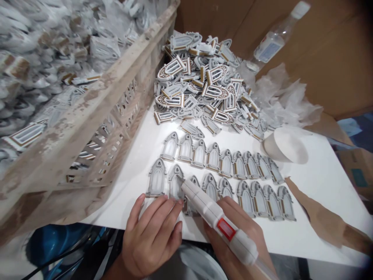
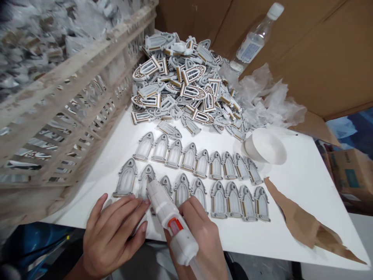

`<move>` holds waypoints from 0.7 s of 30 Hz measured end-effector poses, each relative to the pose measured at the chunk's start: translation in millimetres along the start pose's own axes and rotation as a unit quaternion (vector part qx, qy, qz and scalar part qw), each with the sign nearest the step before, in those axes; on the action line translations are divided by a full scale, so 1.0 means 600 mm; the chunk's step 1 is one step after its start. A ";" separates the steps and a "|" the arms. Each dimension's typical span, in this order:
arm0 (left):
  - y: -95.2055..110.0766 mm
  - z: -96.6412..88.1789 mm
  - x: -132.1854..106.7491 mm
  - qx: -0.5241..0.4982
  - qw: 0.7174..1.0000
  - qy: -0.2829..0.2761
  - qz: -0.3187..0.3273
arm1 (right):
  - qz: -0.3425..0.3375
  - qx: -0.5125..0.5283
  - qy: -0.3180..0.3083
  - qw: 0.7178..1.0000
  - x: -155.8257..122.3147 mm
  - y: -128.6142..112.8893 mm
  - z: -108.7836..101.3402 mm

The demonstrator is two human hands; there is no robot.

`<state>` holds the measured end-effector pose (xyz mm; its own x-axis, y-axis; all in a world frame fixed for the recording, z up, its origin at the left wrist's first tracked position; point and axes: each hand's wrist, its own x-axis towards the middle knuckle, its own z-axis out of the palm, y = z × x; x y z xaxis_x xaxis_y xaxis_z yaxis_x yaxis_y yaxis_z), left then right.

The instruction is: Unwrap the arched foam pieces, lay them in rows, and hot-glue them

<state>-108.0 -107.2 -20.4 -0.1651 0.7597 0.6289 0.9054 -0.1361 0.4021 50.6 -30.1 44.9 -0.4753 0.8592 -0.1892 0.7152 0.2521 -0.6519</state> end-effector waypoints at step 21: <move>0.001 -0.001 -0.001 -0.005 1.000 -0.001 0.002 | 0.020 0.021 0.001 1.000 -0.001 0.003 0.005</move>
<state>-107.6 -108.4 -20.2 -0.1616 0.7600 0.6296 0.9022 -0.1447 0.4063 50.6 -31.4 41.8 -0.4458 0.8690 -0.2149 0.7118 0.1985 -0.6738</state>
